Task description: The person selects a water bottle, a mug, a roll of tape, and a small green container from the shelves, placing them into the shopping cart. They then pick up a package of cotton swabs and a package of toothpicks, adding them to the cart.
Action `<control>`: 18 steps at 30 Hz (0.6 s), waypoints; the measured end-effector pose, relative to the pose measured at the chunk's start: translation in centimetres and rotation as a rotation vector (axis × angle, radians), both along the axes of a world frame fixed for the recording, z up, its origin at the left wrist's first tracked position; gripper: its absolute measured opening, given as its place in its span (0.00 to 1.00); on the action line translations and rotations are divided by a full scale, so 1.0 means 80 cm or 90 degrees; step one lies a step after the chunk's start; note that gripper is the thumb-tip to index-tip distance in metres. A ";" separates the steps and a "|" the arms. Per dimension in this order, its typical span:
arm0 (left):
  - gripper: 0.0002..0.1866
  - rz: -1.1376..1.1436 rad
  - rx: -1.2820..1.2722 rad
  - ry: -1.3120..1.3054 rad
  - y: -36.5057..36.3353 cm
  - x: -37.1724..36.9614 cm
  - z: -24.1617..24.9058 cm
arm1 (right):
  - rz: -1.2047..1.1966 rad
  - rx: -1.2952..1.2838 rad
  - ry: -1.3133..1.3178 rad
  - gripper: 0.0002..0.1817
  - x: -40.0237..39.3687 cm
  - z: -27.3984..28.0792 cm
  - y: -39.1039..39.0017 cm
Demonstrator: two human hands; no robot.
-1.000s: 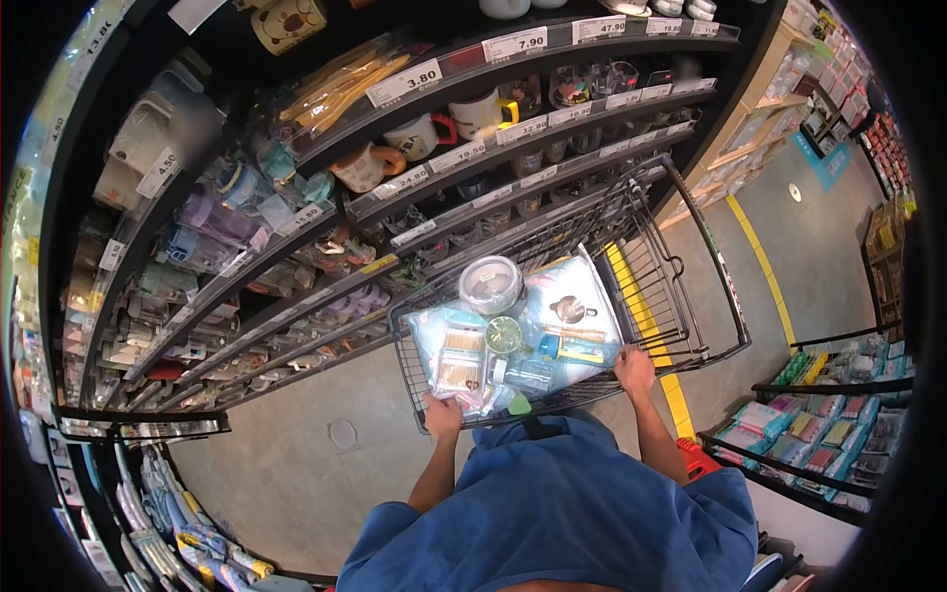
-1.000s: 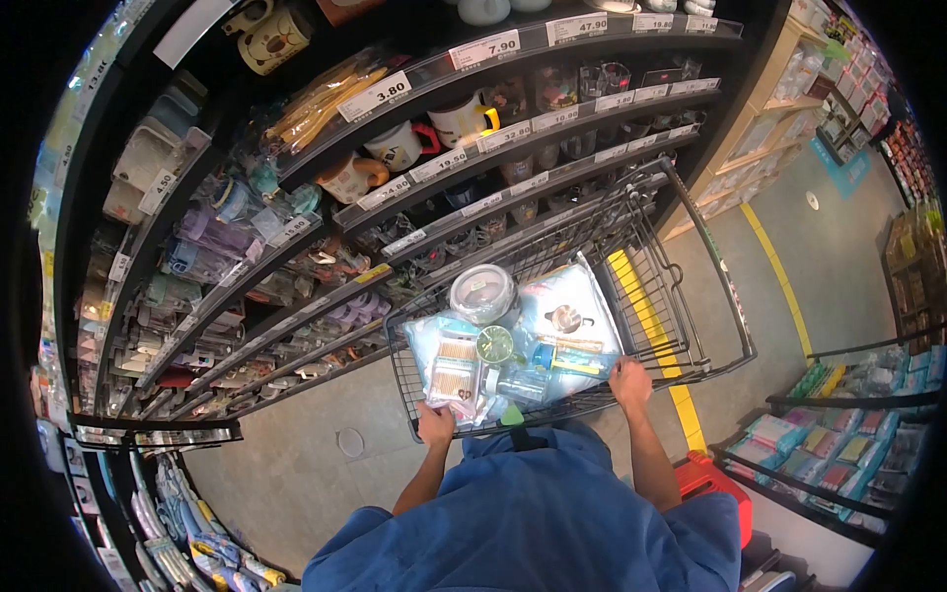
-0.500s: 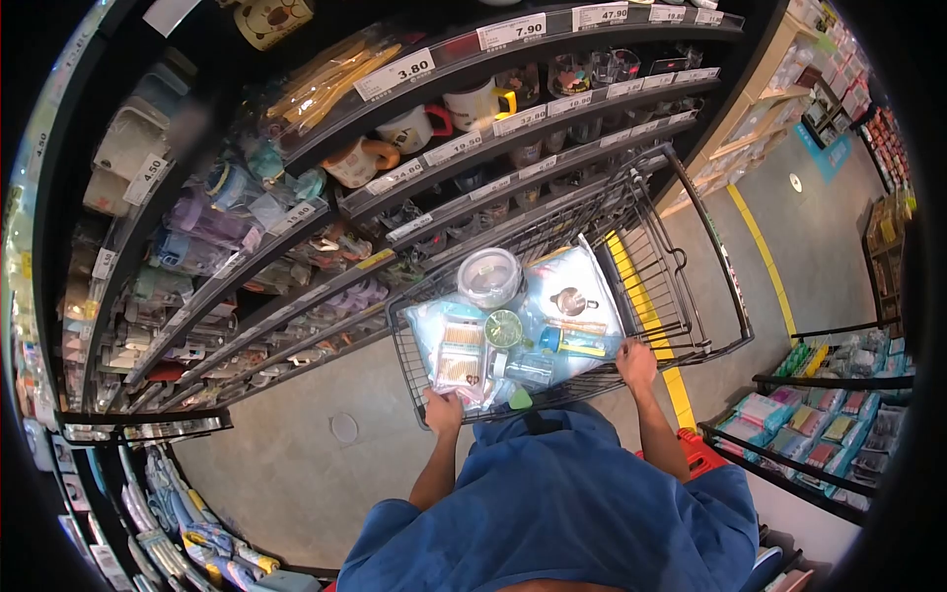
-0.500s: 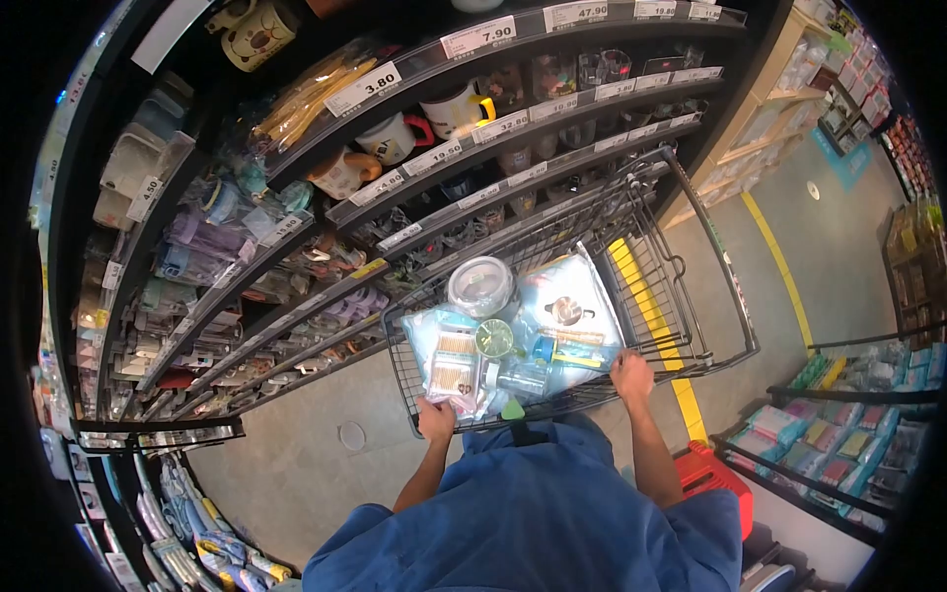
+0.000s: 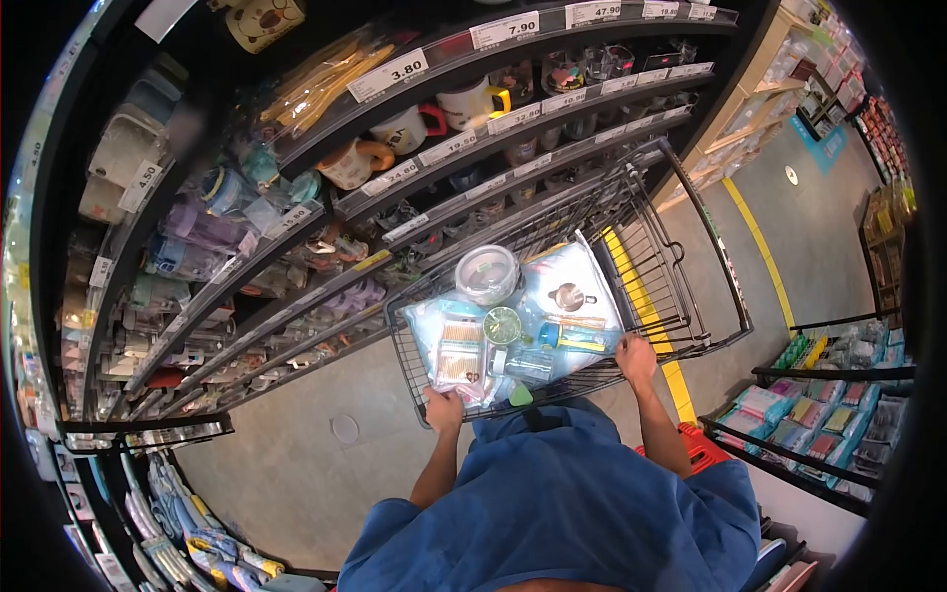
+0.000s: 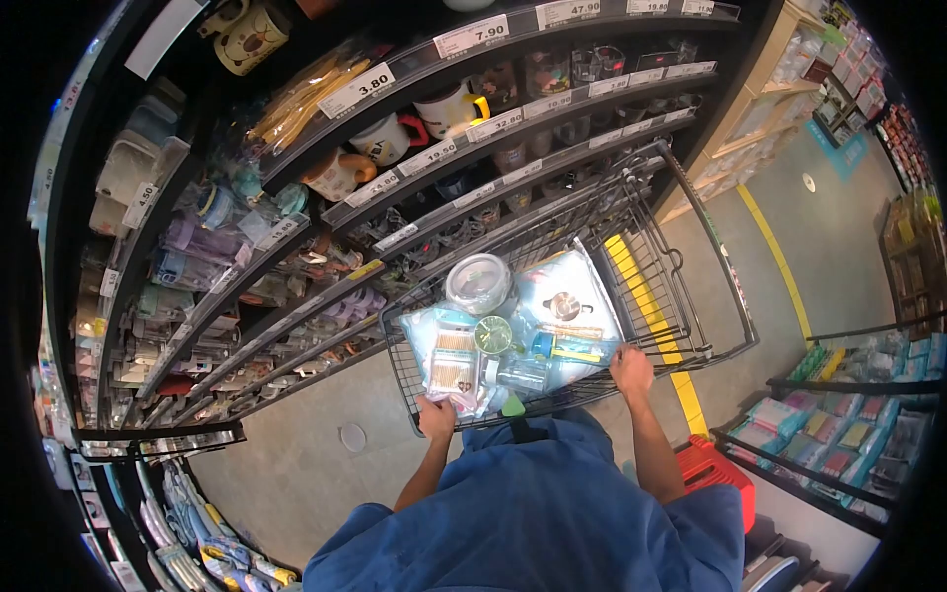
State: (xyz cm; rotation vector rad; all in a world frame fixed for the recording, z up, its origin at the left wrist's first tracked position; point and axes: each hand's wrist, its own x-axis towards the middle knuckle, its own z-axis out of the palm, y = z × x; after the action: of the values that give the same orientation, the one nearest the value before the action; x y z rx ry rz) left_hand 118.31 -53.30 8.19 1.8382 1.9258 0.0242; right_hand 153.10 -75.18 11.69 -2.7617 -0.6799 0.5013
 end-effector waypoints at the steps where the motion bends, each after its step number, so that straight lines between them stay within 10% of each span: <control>1: 0.20 0.000 0.002 -0.002 0.000 0.000 0.001 | -0.004 -0.003 0.001 0.08 -0.001 0.002 0.001; 18: 0.20 -0.018 0.008 -0.018 -0.002 -0.007 -0.006 | 0.011 0.062 -0.058 0.07 -0.006 0.001 -0.003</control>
State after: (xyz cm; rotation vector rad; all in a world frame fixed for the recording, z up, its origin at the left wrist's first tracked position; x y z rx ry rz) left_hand 117.77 -53.43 7.69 1.8637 1.8847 0.0535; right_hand 152.59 -75.41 11.78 -2.7030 -0.7295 0.3383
